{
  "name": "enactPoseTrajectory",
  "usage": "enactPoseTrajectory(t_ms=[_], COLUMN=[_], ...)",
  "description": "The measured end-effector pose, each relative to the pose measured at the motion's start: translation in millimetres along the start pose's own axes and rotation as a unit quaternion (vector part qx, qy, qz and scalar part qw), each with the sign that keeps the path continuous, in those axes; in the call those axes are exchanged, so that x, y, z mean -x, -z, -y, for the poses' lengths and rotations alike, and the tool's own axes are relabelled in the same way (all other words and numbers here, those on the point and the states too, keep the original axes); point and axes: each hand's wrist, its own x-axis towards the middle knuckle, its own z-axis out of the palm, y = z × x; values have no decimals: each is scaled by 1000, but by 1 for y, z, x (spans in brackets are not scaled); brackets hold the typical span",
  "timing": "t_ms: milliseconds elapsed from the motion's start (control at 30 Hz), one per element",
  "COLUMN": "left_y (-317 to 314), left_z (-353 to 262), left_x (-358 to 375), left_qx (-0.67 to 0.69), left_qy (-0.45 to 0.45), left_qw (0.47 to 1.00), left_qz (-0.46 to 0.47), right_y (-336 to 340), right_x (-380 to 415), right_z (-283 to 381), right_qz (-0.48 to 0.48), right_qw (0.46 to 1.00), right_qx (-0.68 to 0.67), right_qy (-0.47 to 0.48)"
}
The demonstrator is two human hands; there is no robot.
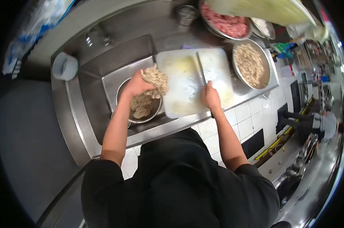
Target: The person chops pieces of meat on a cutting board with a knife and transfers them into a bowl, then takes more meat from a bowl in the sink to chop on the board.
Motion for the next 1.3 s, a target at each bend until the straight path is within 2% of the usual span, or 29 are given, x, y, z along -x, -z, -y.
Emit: enactPoseTrajectory(t_ms=[67, 100, 167, 200, 267, 300, 367, 400, 467, 500, 567, 700, 767, 800, 933, 1033, 1100, 1233, 1300], left_y=[-46, -71, -119, -136, -170, -180, -188, -187, -183, -188, -200, -216, -236, -241, -227, -219, -219, -215, -214], left_z=[-28, -34, -26, -16, 3, 6, 11, 15, 14, 8, 0, 30, 29, 36, 53, 53, 48, 40, 42], left_x=[-24, -37, -63, -67, -69, -67, -52, -44, -38, -37, -33, -69, -84, -90, -85, -64, -60, -63, -64], left_qx=[-22, -35, -253, -261, -417, -424, -361, -369, -313, -319, -359, -432, -355, -349, -294, -232, -332, -308, -379], left_qy=[-26, -30, -88, -87, -62, -60, -55, -49, -77, -79, -67, -122, -149, -152, -168, -143, -222, -238, -262], left_qw=[997, 996, 960, 957, 904, 901, 931, 928, 945, 943, 922, 885, 918, 917, 934, 957, 909, 914, 877], left_qz=[66, 70, 87, 90, 66, 68, -11, -6, -48, -48, -129, -120, -100, -119, -116, -102, -121, -116, -137], right_y=[13, 15, 27, 32, 49, 58, 72, 75, 84, 89, 89, 84, 83, 80, 84, 80, 73, 85, 96], right_x=[2, 2, 6, 12, 28, 34, 42, 48, 53, 53, 52, 49, 49, 49, 57, 62, 57, 57, 61], right_z=[-15, -27, -52, -66, -87, -95, -109, -113, -118, -119, -119, -109, -98, -92, -67, -56, -56, -34, -19], right_qz=[-19, -26, -25, -15, -23, -26, -19, -12, 7, 24, 33, 54, 57, 65, 78, 70, 68, 79, 83], right_qw=[997, 994, 991, 990, 987, 985, 985, 986, 986, 988, 987, 987, 990, 989, 990, 993, 994, 997, 996], right_qx=[-74, -99, -122, -134, -152, -163, -166, -160, -158, -144, -150, -134, -117, -117, -95, -73, -58, -8, -1], right_qy=[30, 41, 42, 41, 47, 51, 51, 51, 51, 51, 50, 63, 56, 66, 72, 66, 60, 24, 20])
